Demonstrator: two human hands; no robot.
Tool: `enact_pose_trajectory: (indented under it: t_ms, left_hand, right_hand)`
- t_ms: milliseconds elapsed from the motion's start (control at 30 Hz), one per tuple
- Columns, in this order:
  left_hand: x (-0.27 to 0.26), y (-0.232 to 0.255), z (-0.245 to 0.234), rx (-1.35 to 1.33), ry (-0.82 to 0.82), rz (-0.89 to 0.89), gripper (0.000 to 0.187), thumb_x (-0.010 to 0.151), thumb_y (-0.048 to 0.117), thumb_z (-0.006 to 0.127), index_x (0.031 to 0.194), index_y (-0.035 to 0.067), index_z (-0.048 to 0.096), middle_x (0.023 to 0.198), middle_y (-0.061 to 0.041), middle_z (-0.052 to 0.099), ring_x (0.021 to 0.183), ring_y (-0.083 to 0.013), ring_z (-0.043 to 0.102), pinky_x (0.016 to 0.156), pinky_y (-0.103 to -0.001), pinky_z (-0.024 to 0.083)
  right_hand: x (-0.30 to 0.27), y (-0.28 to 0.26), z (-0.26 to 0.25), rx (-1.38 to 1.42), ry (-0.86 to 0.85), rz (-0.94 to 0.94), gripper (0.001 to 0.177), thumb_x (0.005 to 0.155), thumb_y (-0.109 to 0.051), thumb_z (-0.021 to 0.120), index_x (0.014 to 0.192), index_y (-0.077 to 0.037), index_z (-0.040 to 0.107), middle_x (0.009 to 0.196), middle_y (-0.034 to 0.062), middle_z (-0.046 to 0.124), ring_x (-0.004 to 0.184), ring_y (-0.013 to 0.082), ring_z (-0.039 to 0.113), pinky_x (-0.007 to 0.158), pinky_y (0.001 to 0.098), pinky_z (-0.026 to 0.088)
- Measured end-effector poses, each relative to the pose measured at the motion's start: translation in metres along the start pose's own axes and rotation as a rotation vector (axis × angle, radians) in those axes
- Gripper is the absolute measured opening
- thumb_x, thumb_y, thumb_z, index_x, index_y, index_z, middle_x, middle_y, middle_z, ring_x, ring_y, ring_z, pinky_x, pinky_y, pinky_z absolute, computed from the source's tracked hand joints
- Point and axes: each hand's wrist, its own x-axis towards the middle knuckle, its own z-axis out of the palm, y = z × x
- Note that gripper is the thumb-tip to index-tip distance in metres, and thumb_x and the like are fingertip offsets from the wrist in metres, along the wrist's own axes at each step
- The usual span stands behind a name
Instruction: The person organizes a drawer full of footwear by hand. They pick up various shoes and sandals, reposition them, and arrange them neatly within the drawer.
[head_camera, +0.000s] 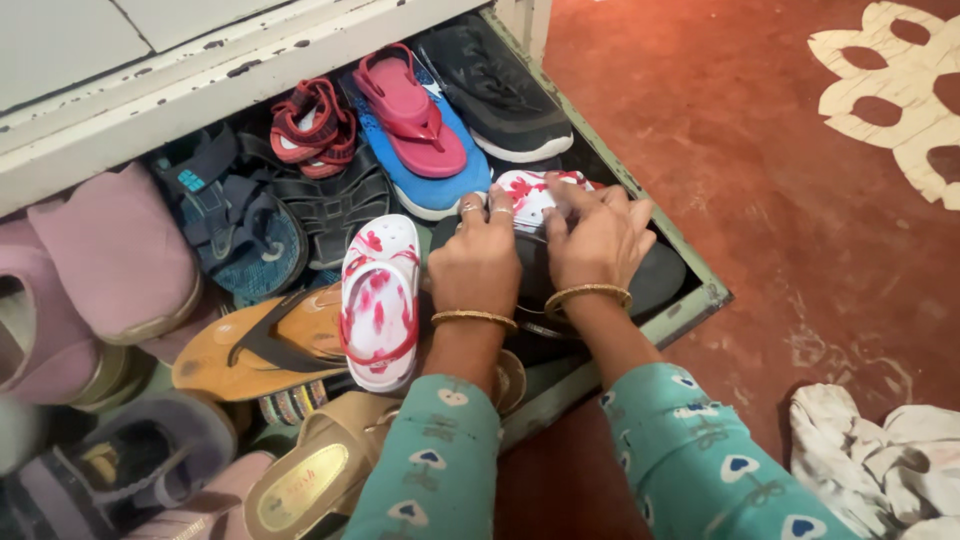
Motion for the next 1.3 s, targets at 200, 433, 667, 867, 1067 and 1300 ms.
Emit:
enact_pose_trajectory:
  t_ms: [200, 433, 667, 867, 1067, 1300]
  left_hand:
    - [0.014, 0.006, 0.006, -0.012, -0.223, -0.004, 0.018, 0.088, 0.013, 0.062, 0.099, 0.004, 0.073, 0.108, -0.014, 0.068, 0.075, -0.027, 0.074, 0.061, -0.041, 0.059]
    - [0.039, -0.009, -0.032, -0.308, -0.496, -0.264, 0.026, 0.095, 0.016, 0.057, 0.112, 0.009, 0.074, 0.128, -0.02, 0.062, 0.101, -0.0425, 0.068, 0.085, -0.056, 0.052]
    - [0.051, -0.02, -0.039, -0.304, -0.669, -0.316, 0.031, 0.088, 0.025, 0.064, 0.114, 0.013, 0.075, 0.141, -0.019, 0.055, 0.113, -0.0393, 0.065, 0.096, -0.052, 0.05]
    - [0.047, 0.001, -0.018, -0.103, -0.688, -0.155, 0.028, 0.086, 0.022, 0.069, 0.109, 0.009, 0.076, 0.142, -0.02, 0.054, 0.114, -0.0347, 0.067, 0.094, -0.048, 0.054]
    - [0.016, -0.013, -0.027, -0.285, -0.45, -0.14, 0.045, 0.076, 0.01, 0.071, 0.121, 0.009, 0.067, 0.129, -0.015, 0.052, 0.111, -0.0362, 0.063, 0.082, -0.049, 0.056]
    - [0.011, -0.015, -0.041, -0.282, -0.532, -0.141, 0.05, 0.079, 0.007, 0.064, 0.128, 0.014, 0.064, 0.143, -0.01, 0.049, 0.1, -0.0396, 0.068, 0.083, -0.051, 0.055]
  right_hand:
    - [-0.002, 0.005, 0.005, -0.023, 0.038, -0.079, 0.039, 0.08, -0.015, 0.073, 0.114, -0.034, 0.078, 0.124, 0.0074, 0.055, 0.119, 0.0325, 0.047, 0.094, 0.048, 0.038]
    - [0.0, 0.012, 0.008, -0.032, -0.088, -0.075, 0.051, 0.086, -0.022, 0.072, 0.135, -0.033, 0.062, 0.12, 0.0046, 0.067, 0.118, 0.0309, 0.052, 0.099, 0.0518, 0.034]
    - [0.006, 0.002, 0.002, -0.063, -0.149, -0.007, 0.048, 0.083, -0.026, 0.076, 0.129, -0.035, 0.066, 0.119, 0.0052, 0.068, 0.117, 0.0322, 0.053, 0.098, 0.0515, 0.035]
    - [0.018, -0.004, 0.002, -0.08, -0.282, 0.047, 0.05, 0.078, -0.023, 0.077, 0.125, -0.04, 0.07, 0.121, 0.0032, 0.064, 0.119, 0.0304, 0.051, 0.1, 0.0524, 0.035]
    - [0.004, -0.006, 0.002, -0.101, -0.151, -0.067, 0.045, 0.081, -0.019, 0.074, 0.122, -0.037, 0.075, 0.128, 0.0112, 0.052, 0.125, 0.0338, 0.043, 0.097, 0.0539, 0.038]
    - [0.004, -0.008, 0.002, -0.172, -0.102, -0.193, 0.04, 0.085, -0.02, 0.071, 0.123, -0.032, 0.076, 0.126, 0.014, 0.051, 0.125, 0.0352, 0.043, 0.096, 0.0571, 0.038]
